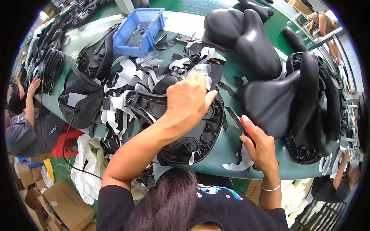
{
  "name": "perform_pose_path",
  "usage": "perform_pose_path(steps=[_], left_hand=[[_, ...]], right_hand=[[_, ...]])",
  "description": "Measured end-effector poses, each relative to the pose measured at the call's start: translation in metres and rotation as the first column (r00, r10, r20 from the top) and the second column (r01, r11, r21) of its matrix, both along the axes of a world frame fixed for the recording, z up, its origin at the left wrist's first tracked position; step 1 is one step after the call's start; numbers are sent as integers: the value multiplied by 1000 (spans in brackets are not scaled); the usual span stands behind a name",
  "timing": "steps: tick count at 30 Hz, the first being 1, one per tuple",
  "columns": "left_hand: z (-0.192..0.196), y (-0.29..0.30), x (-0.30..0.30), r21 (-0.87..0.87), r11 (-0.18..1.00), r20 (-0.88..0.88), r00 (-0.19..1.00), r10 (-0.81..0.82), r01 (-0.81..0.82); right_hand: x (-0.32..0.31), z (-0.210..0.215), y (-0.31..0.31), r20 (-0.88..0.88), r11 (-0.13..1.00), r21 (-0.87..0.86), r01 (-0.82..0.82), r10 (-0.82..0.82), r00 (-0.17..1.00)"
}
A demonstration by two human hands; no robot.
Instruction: The person uses red-handled scissors to trim excess black fabric from the underside of a black plastic component, likely a bicycle seat base. They repeatedly cut small strips of material and pull away loose pieces, working around the circular perimeter of the object on a green workbench.
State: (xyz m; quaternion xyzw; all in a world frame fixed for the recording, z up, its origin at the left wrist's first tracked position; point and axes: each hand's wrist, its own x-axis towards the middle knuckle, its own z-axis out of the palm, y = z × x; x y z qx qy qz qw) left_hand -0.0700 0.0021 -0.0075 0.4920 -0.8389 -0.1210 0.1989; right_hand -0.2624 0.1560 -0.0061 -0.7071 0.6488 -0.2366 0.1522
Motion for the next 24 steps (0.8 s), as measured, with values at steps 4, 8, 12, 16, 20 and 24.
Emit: perform_pose_path(steps=[4, 8, 12, 16, 20, 24], left_hand=[[3, -8, 14, 111, 991, -111, 992, -64, 76], [-4, -5, 39, 179, 923, -407, 880, -245, 340], [-6, 6, 66, 243, 791, -516, 766, -384, 561], [-2, 8, 66, 255, 797, -511, 776, -370, 548], [0, 7, 66, 235, 813, -516, 777, -361, 533], [-3, 7, 72, 322, 788, -694, 697, -180, 524]], right_hand=[[3, -5, -9, 136, 989, -150, 14, 6, 991], [1, -8, -16, 184, 982, -187, 24, 11, 983], [-7, 6, -32, 79, 990, -98, -102, 110, 991], [11, 37, -68, -168, 938, 54, -341, 346, 923], [22, 39, -81, -309, 917, 61, -394, 393, 866], [11, 39, -42, -312, 952, 151, -268, 303, 900]])
